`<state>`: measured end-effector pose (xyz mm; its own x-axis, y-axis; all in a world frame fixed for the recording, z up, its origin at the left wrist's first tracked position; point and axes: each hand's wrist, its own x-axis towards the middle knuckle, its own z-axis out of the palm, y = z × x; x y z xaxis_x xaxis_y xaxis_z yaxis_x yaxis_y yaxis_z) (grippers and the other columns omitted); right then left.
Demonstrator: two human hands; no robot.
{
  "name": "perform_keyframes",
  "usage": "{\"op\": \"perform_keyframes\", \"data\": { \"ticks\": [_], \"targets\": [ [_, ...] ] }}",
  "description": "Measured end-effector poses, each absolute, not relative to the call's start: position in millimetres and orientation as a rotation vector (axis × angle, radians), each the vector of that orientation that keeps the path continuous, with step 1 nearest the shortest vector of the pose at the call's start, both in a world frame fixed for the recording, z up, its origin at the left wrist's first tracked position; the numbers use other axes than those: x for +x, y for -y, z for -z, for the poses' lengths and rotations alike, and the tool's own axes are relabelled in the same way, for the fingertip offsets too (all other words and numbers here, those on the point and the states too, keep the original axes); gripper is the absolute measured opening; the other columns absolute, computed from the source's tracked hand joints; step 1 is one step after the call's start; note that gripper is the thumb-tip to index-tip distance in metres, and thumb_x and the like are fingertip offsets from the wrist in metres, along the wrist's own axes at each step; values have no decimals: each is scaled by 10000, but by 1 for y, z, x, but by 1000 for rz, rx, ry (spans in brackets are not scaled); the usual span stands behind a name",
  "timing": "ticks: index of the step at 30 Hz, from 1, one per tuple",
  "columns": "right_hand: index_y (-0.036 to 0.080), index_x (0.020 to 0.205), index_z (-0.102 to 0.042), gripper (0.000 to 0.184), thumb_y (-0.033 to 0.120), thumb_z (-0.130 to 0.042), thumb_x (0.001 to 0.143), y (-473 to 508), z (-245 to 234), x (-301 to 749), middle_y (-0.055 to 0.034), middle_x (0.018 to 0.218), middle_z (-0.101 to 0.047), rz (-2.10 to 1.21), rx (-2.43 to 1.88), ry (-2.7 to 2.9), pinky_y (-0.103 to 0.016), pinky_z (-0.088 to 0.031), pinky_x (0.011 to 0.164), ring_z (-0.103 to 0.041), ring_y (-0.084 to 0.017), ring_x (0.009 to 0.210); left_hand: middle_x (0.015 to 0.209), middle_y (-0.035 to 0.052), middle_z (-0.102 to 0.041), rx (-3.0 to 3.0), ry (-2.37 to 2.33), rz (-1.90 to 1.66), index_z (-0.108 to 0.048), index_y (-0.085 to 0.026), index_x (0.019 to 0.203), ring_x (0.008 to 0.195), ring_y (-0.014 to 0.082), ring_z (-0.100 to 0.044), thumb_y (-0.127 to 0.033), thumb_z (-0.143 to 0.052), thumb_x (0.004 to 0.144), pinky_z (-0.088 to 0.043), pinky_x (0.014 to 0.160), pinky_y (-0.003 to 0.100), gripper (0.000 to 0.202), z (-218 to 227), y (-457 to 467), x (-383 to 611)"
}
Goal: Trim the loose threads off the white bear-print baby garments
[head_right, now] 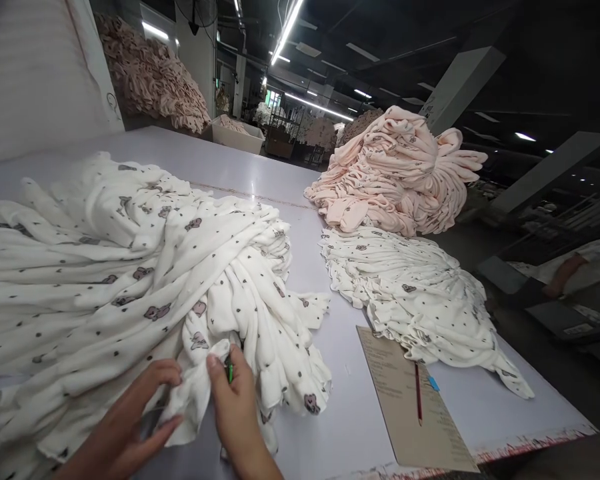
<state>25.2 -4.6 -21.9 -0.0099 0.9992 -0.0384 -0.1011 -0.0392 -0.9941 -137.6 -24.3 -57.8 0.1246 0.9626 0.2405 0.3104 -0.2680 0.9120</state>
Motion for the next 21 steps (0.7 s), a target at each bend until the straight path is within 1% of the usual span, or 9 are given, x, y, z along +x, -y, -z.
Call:
{"op": "perform_keyframes", "data": {
  "ticks": [2,4,6,8,10,12,14,18,21],
  "targets": [
    [188,1009,-613,281,421,-544,868,3,26,30,-36,927,-645,-1345,-1158,1045,-322,-433,880,-583,-205,908,952,28,-617,1533,-1160,-1073,-601,-236,912,936,211,-571,-238,-545,803,-429,820,252,123,61,22,-140],
    [180,978,-622,296,439,-527,870,2,34,34,-44,882,-660,-1369,-1226,1031,-330,-467,814,-596,-219,874,729,4,-595,1274,-1088,-974,-614,-209,805,719,186,-570,-369,-502,853,-454,649,228,201,59,15,-143],
    [169,971,-621,291,423,-562,842,4,43,39,-62,902,-662,-1312,-1331,1077,-344,-466,811,-588,-243,914,619,-18,-540,1068,-1053,-939,-598,-194,714,603,161,-511,-445,-522,837,-442,571,221,289,52,8,-144],
    [171,1035,-590,295,370,-593,817,9,49,42,-84,1006,-636,-1115,-1425,1186,-351,-449,844,-561,-252,983,655,-18,-560,978,-1032,-945,-598,-192,707,633,161,-509,-446,-581,802,-455,606,225,272,46,3,-143],
    [188,1075,-537,265,312,-555,841,17,48,42,-82,1027,-596,-851,-1456,1329,-326,-457,808,-562,-228,952,693,-18,-573,955,-1011,-924,-603,-196,748,695,171,-520,-441,-603,790,-462,653,228,248,42,2,-138],
    [202,1011,-516,153,271,-495,876,25,41,39,-53,915,-568,-664,-1396,1505,-287,-463,702,-573,-191,819,684,-23,-556,977,-1006,-899,-586,-194,747,697,166,-505,-451,-594,794,-454,640,218,262,40,2,-132],
    [205,924,-502,87,269,-516,866,30,32,35,-26,809,-535,-549,-1320,1698,-265,-441,605,-554,-171,694,647,-33,-520,1036,-1025,-898,-562,-190,717,648,148,-471,-453,-571,810,-429,595,201,279,38,3,-127],
    [205,963,-471,156,268,-563,854,35,26,27,-37,802,-534,-283,-1237,1884,-250,-403,518,-547,-173,641,670,-33,-514,1157,-1062,-911,-546,-183,716,675,145,-462,-438,-522,845,-413,643,202,287,32,3,-123],
    [224,959,-467,140,282,-557,869,36,31,25,-27,760,-550,-160,-1213,1912,-257,-389,521,-552,-180,623,669,-33,-487,1196,-1082,-913,-520,-183,713,685,150,-456,-431,-509,855,-412,667,223,285,32,3,-124]
  ]
}}
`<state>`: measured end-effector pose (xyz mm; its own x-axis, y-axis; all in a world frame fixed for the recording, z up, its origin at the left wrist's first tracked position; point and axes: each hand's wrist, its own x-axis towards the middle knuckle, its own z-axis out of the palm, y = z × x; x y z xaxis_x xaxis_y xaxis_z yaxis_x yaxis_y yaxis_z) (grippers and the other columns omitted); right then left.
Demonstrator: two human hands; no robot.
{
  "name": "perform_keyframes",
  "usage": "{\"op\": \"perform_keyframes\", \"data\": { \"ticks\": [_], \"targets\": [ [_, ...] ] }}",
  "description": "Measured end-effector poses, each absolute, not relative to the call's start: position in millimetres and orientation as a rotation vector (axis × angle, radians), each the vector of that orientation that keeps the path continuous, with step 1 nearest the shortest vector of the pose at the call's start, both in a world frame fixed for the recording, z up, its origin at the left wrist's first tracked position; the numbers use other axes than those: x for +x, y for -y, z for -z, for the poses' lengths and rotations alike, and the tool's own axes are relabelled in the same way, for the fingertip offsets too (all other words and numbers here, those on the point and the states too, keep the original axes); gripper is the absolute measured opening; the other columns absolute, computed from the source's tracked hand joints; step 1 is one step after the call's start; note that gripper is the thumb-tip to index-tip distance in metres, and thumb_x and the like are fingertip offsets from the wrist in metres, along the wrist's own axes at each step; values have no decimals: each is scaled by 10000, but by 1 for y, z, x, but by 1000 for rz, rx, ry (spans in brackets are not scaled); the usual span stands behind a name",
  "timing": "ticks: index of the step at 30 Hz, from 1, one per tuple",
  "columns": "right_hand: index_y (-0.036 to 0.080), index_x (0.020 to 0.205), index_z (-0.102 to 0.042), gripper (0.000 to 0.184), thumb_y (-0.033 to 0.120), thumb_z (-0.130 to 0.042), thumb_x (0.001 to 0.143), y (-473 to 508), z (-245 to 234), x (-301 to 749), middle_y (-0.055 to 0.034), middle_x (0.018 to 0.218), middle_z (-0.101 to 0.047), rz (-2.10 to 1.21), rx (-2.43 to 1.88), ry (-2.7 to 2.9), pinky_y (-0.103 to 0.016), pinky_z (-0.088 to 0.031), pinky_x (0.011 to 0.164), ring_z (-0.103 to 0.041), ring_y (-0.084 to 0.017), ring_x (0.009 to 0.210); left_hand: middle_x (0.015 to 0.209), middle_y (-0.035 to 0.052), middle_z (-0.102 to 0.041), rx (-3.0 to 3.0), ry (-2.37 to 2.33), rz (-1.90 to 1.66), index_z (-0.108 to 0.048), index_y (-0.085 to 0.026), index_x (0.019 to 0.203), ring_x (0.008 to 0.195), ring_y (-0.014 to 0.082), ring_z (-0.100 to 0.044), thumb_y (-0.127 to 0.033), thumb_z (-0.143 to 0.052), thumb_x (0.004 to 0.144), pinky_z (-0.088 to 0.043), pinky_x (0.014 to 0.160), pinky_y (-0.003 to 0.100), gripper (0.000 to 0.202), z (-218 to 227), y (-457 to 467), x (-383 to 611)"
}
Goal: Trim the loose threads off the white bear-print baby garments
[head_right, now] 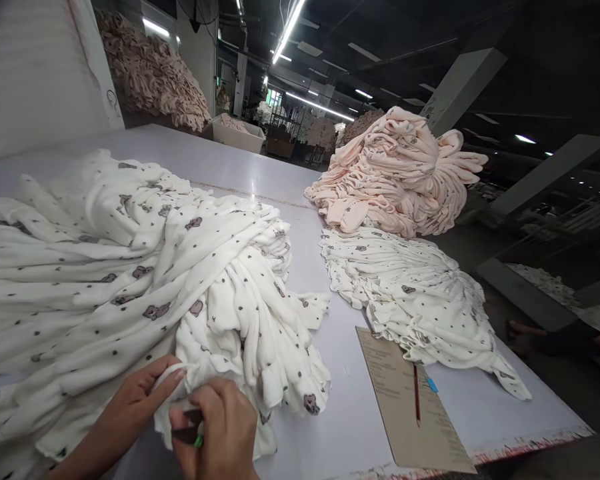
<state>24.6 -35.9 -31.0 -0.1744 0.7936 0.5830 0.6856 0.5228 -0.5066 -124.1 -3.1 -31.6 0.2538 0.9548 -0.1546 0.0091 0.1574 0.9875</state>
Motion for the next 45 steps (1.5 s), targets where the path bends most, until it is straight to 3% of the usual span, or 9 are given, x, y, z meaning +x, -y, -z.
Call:
{"op": "perform_keyframes", "data": {
  "ticks": [7,9,13,17,25,32,38,45],
  "targets": [
    [194,838,-555,179,99,-444,735,27,31,28,-48,758,-575,-436,-1428,2031,-277,-350,547,-540,-200,635,704,-15,-537,1278,-1044,-889,-561,-188,780,688,160,-515,-400,-498,865,-447,652,232,236,35,5,-125],
    [198,744,-511,115,143,-424,794,23,25,33,-21,709,-520,-651,-1388,1878,-261,-348,566,-510,-179,646,728,0,-589,1452,-1086,-850,-587,-189,766,733,176,-563,-359,-490,872,-455,702,234,223,36,6,-126],
    [204,638,-383,314,345,-429,914,18,12,44,28,638,-373,-959,-1385,1499,-235,-331,573,-404,-136,609,832,23,-688,1747,-1109,-787,-633,-200,841,808,185,-627,-296,-476,878,-463,733,205,188,37,9,-124],
    [198,665,-412,334,425,-452,907,19,13,47,32,641,-389,-1096,-1361,1346,-229,-337,598,-398,-133,630,901,19,-712,1783,-1068,-845,-648,-227,911,856,174,-645,-264,-491,868,-465,774,186,167,37,9,-121],
    [195,684,-460,364,488,-444,899,25,25,47,24,651,-441,-1088,-1417,1262,-223,-364,613,-439,-142,650,803,5,-676,1537,-1139,-852,-639,-213,819,803,179,-620,-309,-560,826,-453,765,210,125,35,14,-123],
    [195,899,-599,257,432,-503,869,44,36,41,-32,782,-609,-891,-1443,1474,-247,-424,652,-571,-188,722,669,-19,-587,1169,-1123,-928,-608,-186,729,657,150,-513,-404,-585,803,-429,612,199,232,35,10,-123],
    [206,913,-617,236,405,-502,865,49,42,36,-21,649,-601,-700,-1557,1784,-255,-341,528,-534,-184,568,659,-24,-586,1117,-1092,-957,-587,-184,715,669,153,-510,-397,-600,797,-423,647,214,228,37,13,-121],
    [209,766,-569,270,412,-442,891,40,34,26,13,545,-518,-722,-1499,1808,-240,-273,461,-473,-143,466,645,-28,-557,1222,-1141,-983,-589,-196,689,656,156,-517,-364,-568,808,-422,641,215,207,33,17,-118]
  ]
}}
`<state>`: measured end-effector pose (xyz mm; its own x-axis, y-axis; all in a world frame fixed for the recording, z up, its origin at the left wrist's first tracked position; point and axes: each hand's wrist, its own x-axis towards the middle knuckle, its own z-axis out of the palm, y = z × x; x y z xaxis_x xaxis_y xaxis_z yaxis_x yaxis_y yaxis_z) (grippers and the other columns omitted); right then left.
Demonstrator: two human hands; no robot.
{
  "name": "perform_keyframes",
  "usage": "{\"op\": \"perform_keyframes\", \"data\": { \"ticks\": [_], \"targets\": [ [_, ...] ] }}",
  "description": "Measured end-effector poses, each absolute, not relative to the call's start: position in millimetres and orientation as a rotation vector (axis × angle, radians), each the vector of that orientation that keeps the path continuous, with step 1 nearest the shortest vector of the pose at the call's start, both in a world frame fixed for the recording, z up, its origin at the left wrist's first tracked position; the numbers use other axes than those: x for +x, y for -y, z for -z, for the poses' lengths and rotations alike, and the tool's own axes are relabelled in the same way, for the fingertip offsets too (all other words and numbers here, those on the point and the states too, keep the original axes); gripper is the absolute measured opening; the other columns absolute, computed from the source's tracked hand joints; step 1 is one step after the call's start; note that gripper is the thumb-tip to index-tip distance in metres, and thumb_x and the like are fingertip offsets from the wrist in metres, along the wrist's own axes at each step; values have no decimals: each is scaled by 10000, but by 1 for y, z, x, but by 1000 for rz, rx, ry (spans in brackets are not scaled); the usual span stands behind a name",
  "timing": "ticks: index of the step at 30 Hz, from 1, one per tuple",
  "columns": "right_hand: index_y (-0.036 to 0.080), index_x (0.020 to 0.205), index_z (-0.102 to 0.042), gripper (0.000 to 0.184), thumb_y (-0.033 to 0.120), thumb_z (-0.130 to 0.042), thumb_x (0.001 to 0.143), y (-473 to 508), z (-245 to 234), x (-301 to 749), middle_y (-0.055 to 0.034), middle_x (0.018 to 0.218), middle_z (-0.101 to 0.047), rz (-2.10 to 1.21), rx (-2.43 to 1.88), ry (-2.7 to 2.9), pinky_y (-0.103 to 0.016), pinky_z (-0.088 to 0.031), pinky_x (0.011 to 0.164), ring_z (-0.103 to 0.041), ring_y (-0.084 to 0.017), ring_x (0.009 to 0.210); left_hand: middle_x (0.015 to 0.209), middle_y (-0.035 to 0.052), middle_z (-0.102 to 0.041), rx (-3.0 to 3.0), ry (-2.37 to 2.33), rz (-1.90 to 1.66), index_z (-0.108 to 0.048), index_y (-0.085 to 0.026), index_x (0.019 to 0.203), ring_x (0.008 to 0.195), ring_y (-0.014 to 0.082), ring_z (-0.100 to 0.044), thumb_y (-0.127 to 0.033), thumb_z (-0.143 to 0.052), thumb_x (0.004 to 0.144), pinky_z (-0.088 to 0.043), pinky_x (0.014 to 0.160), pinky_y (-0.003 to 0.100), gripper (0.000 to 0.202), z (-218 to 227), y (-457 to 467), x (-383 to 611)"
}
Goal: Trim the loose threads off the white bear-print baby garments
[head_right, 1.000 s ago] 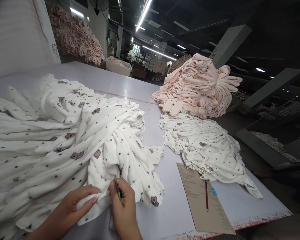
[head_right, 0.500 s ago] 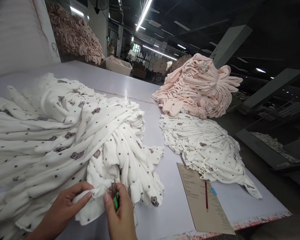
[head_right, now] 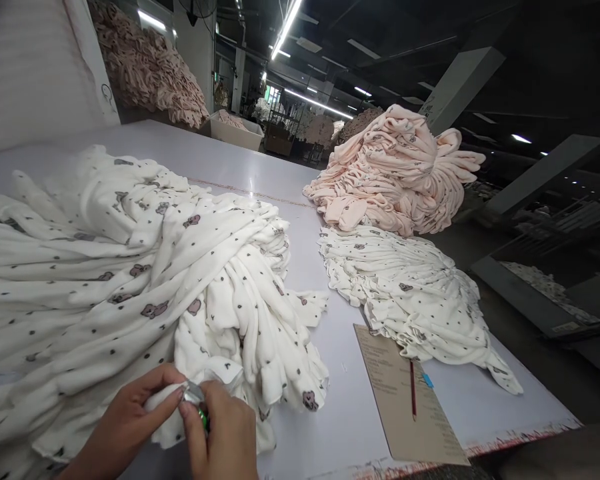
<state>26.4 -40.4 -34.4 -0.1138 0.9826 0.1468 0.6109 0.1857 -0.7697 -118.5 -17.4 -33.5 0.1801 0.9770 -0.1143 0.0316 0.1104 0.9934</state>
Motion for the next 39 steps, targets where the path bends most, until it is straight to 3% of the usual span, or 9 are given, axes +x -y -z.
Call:
{"op": "perform_keyframes", "data": {
  "ticks": [5,9,22,28,34,37,39],
  "targets": [
    [197,689,-562,358,449,-425,904,42,33,34,31,486,-455,-974,-1441,1634,-216,-299,448,-459,-125,453,721,-29,-617,1467,-1195,-1169,-610,-235,756,706,145,-588,-215,-575,798,-447,682,185,58,40,23,-120],
    [192,646,-518,385,484,-445,886,46,27,44,42,471,-414,-1141,-1427,1542,-212,-285,442,-422,-111,443,749,-18,-569,1750,-1098,-1406,-621,-268,827,694,118,-560,-53,-477,822,-428,665,180,258,47,29,-119],
    [216,691,-521,314,477,-461,854,49,19,43,22,558,-468,-974,-1604,1849,-235,-239,479,-427,-140,523,754,-1,-585,1933,-1078,-1490,-593,-253,845,692,129,-567,51,-463,778,-445,667,204,337,48,30,-120],
    [208,666,-487,337,470,-431,871,48,13,44,27,549,-453,-984,-1622,1897,-222,-245,476,-416,-125,512,755,8,-599,2045,-1060,-1448,-554,-217,847,699,125,-594,36,-464,790,-474,668,193,275,48,27,-124],
    [194,740,-536,320,439,-409,903,45,3,56,5,619,-517,-1136,-1582,1873,-216,-337,537,-512,-151,592,848,30,-632,2146,-984,-1266,-521,-220,803,797,128,-618,2,-459,776,-484,740,170,232,44,26,-136],
    [193,776,-516,327,479,-413,896,49,7,79,0,649,-523,-1108,-1672,1731,-228,-359,569,-523,-166,622,651,-30,-613,2098,-956,-891,-534,-221,707,592,110,-601,-121,-458,785,-481,581,138,148,61,13,-190],
    [197,768,-495,355,516,-402,892,53,13,97,6,636,-499,-1069,-1779,1628,-236,-361,576,-513,-170,620,610,-62,-624,2052,-1328,-788,-601,-211,686,557,103,-596,-211,-464,775,-455,538,131,164,77,-2,-238]
  ]
}}
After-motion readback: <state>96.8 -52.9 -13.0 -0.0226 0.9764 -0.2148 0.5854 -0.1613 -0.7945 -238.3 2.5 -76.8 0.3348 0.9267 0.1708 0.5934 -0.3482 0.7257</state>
